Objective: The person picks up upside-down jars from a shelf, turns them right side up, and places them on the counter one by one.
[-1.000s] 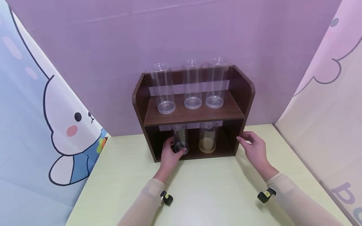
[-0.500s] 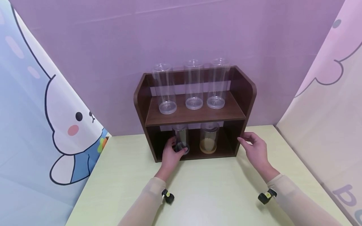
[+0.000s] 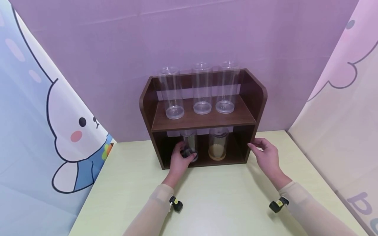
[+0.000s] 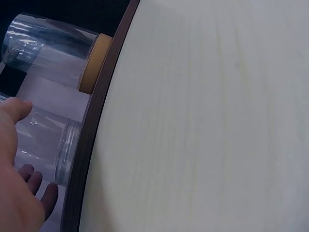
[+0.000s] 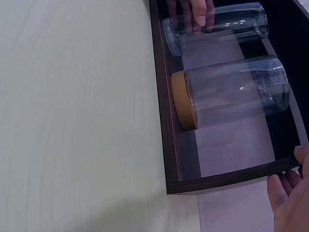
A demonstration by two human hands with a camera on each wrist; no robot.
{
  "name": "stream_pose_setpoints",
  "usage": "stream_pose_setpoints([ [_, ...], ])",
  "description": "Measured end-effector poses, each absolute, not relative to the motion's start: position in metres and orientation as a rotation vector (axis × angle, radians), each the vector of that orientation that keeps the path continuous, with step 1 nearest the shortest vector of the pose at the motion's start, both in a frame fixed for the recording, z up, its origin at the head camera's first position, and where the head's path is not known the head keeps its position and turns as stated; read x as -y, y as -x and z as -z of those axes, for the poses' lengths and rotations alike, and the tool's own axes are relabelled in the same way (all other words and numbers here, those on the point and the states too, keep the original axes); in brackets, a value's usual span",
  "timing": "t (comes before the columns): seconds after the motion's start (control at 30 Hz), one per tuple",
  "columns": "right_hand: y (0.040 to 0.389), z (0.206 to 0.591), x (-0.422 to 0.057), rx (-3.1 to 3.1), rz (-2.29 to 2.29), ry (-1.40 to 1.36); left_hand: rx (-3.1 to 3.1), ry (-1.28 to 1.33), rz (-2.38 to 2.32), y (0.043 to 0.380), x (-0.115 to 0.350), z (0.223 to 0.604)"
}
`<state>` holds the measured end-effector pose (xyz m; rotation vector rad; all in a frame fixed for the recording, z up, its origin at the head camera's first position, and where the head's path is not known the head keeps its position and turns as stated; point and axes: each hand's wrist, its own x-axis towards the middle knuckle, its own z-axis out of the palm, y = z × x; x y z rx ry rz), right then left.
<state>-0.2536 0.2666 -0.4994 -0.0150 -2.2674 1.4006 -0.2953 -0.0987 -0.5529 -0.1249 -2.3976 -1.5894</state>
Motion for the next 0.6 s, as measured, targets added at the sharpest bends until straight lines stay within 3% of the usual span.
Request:
stream_pose_setpoints([
  [0.6, 0.252, 0.497, -0.265, 2.262, -1.432, 0.033, 2.372, 0.239, 1.716, 0.283, 0.102, 0.548],
])
